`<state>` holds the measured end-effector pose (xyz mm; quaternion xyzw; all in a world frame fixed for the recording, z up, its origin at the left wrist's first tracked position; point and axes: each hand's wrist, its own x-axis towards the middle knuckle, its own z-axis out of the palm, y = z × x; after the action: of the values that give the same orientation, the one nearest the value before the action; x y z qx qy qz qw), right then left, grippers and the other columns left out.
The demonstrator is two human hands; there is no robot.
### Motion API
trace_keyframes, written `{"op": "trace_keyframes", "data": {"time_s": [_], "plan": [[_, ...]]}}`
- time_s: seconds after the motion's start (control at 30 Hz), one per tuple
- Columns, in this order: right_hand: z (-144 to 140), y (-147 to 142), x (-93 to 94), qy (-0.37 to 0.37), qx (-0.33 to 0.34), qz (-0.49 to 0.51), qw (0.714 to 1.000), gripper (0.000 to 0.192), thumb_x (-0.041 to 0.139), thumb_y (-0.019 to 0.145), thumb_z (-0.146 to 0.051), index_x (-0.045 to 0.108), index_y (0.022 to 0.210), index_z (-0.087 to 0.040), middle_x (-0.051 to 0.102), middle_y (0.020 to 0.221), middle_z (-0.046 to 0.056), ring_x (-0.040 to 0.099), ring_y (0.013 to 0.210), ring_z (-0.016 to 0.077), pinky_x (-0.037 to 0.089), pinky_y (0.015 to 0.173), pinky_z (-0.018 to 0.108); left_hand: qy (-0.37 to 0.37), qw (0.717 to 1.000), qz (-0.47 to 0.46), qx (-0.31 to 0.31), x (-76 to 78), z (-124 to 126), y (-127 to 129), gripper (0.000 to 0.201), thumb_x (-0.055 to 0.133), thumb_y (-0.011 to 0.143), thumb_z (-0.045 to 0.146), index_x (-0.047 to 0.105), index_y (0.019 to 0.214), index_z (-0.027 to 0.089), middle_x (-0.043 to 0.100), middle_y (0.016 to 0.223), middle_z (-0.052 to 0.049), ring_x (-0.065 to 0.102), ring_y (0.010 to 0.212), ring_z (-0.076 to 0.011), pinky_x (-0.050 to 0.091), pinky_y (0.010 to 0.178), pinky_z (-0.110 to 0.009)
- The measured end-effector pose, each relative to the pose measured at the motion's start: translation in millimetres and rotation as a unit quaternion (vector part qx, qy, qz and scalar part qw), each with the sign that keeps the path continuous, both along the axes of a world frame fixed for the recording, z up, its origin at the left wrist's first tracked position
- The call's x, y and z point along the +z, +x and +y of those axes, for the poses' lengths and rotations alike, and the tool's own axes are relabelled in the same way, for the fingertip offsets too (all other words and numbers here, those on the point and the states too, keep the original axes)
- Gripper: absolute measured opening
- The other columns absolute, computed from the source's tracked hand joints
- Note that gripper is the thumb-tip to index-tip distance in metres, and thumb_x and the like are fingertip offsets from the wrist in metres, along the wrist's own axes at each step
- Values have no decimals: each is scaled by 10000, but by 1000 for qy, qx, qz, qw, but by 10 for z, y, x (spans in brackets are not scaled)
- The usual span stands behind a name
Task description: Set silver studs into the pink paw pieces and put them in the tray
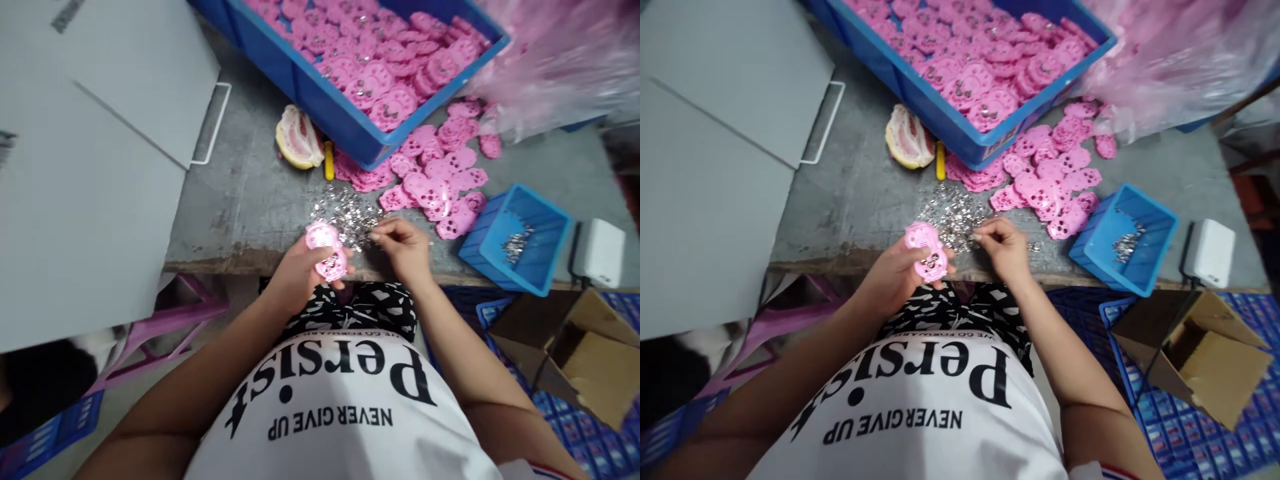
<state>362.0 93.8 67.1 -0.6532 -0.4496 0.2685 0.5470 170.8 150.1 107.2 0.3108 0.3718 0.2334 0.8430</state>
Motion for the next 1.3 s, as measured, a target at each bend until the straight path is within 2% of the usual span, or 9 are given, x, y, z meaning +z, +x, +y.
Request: {"op": "trace_keyframes", "data": {"time_s": [0.1,0.2,0.27,0.37,0.4,0.5,0.77,1.13,1.3], "plan": [[-23,-30,-29,-65,39,-184,980,140,606,923,-205,736,892,-244,737,966,61,667,954,227,536,898,378,-9,999,46,11,-38,1,0,407,741,765,223,543,1119,192,764,929,-55,754,730,-231,571,496,-271],[-167,287,192,-67,75,-320,942,285,511,982,-197,722,1170,-234,728,1214,109,647,1151,247,517,984,389,-12,997,73,-6,-26,16,3,421,759,760,217,552,1125,191,772,941,-70,752,722,-225,580,506,-267],[-383,740,453,-97,-13,-380,920,338,488,984,-191,697,1249,-205,695,1303,133,625,1215,254,498,1022,388,6,996,83,-16,4,38,-1,410,770,758,225,567,1112,185,772,950,-78,752,727,-231,586,507,-271],[-734,1511,774,-339,-204,-437,808,334,513,980,-234,718,1233,-158,707,1265,176,683,1075,284,514,925,396,32,995,87,-26,53,66,15,374,762,773,236,588,1100,187,773,974,-85,754,755,-244,599,522,-283],[-818,1712,824,-420,-205,-439,767,311,552,958,-235,742,1190,-152,723,1235,184,693,1069,302,512,912,398,32,995,88,-30,65,70,34,370,758,776,236,593,1105,191,774,979,-87,756,767,-250,600,528,-286],[-943,2008,813,-518,-180,-431,717,290,604,919,-212,780,1132,-123,761,1129,217,713,1061,330,510,882,386,24,995,87,-50,91,57,119,393,762,776,236,605,1135,205,776,995,-95,758,792,-266,599,534,-296],[-864,1871,588,-551,-112,-478,675,350,502,943,-163,741,1178,-64,728,1187,278,723,1111,331,540,900,371,24,993,99,-67,158,4,246,531,759,779,235,594,1284,229,774,1008,-103,749,806,-283,589,538,-318],[-668,1485,571,-520,-77,-494,692,394,355,959,-79,678,1183,-56,715,1166,275,742,1053,352,562,828,368,37,993,94,-67,129,-34,192,357,780,771,259,633,1095,227,769,1002,-90,743,812,-269,591,535,-318],[-637,1497,629,-494,-114,-493,707,393,335,979,-97,640,1223,-62,702,1192,277,741,1053,364,564,836,402,32,993,89,-69,164,-46,170,381,798,759,269,622,1096,231,772,1010,-86,747,815,-265,596,543,-306]]}}
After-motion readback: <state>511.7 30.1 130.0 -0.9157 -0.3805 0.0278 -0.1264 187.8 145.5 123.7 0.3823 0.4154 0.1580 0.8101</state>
